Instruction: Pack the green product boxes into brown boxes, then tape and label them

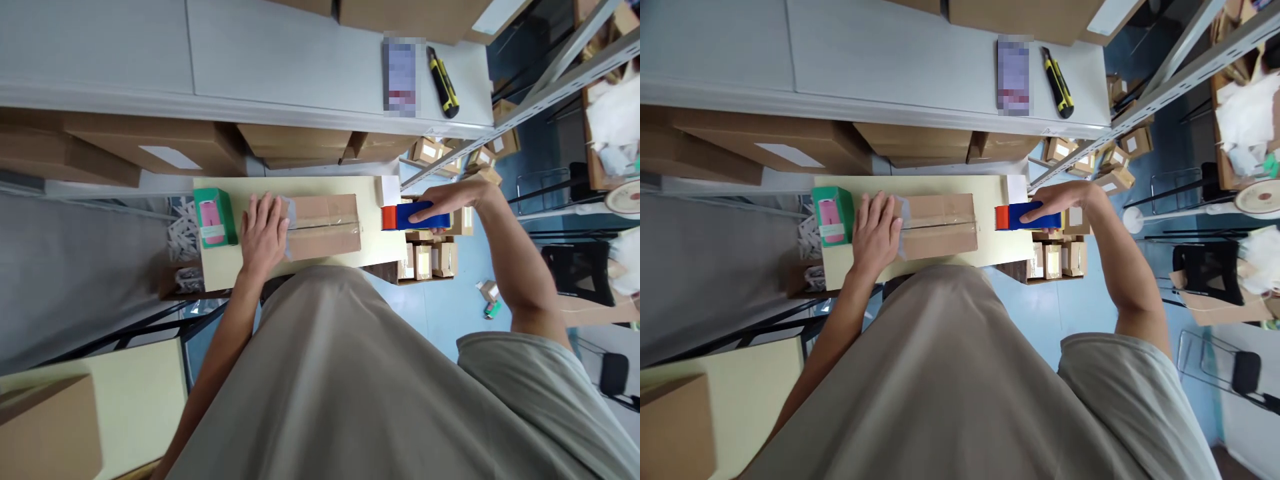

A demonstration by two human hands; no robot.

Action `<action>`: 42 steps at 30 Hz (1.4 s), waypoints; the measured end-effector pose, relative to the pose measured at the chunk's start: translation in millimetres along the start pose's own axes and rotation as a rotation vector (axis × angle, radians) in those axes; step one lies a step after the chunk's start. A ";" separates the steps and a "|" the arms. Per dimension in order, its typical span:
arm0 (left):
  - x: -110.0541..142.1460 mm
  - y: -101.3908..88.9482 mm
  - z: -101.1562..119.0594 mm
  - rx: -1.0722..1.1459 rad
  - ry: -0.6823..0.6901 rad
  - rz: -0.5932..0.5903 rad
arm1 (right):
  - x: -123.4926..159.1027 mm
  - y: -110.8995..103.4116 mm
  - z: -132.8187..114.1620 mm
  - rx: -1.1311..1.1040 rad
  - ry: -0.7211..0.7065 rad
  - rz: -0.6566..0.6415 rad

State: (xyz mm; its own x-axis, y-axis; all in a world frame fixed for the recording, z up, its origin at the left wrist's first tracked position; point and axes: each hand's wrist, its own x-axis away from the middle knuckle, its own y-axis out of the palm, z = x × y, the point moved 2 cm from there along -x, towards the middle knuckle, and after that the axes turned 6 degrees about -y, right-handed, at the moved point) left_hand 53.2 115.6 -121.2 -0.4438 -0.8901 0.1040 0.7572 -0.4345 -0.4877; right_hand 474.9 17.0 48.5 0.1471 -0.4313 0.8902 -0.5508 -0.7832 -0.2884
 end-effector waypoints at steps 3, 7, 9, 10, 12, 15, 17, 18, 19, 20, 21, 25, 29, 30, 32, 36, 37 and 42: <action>0.2 4.4 -0.1 0.114 -0.023 0.014 | -24.4 8.1 2.7 0.064 0.013 0.037; -1.2 2.3 -0.3 0.185 0.019 -0.010 | -57.3 22.4 -8.0 0.055 0.059 0.074; -1.6 -0.5 0.5 0.153 0.067 -0.022 | -67.3 31.2 -15.6 0.016 0.081 0.079; -1.3 -1.8 1.2 0.105 0.083 -0.017 | -71.2 36.5 -19.9 0.014 0.090 0.084; -0.2 -3.9 3.0 -0.048 0.077 0.006 | -78.0 49.3 -30.1 0.090 0.104 0.120; 2.4 -5.2 5.2 -0.316 0.028 0.000 | -86.7 70.5 -46.7 0.357 0.160 0.315; 3.8 -6.3 5.5 -0.433 0.023 -0.008 | -89.0 82.6 -54.2 0.459 0.243 0.440; 4.2 -7.1 5.8 -0.467 0.031 -0.006 | -88.4 86.8 -56.0 0.459 0.275 0.471; 4.2 -7.9 6.6 -0.489 0.045 0.003 | -86.3 89.1 -56.8 0.435 0.297 0.491; 3.8 -8.5 8.5 -0.503 0.063 0.016 | -82.6 89.1 -57.0 0.403 0.302 0.513; 2.9 -8.8 12.1 -0.513 0.083 0.032 | -77.2 86.9 -57.3 0.373 0.292 0.545; -5.4 -3.5 51.9 -0.494 0.261 0.129 | -45.5 63.3 -69.2 0.285 0.213 0.737; -19.6 11.7 120.0 -0.406 0.578 0.202 | -15.6 33.6 -110.5 0.208 0.064 0.897; -25.1 15.4 135.3 -0.377 0.622 0.213 | -10.7 26.0 -123.9 0.194 0.018 0.930; -39.2 20.3 159.4 -0.324 0.654 0.244 | -5.3 10.1 -150.3 0.182 -0.071 0.991; -75.6 18.2 181.7 -0.228 0.595 0.345 | -14.8 -25.5 -191.4 0.190 -0.251 1.027; -85.0 16.4 183.5 -0.204 0.571 0.361 | -20.4 -35.1 -198.6 0.191 -0.288 1.025; -124.1 13.8 180.9 -0.102 0.469 0.342 | -51.3 -76.6 -223.9 0.265 -0.329 1.066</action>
State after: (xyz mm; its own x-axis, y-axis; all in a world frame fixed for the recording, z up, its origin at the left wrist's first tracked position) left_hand 205.5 195.2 16.0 -0.3648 -0.8112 -0.4571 0.8550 -0.0975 -0.5094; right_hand 325.6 199.4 104.0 -0.0611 -0.9978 0.0246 -0.3398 -0.0023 -0.9405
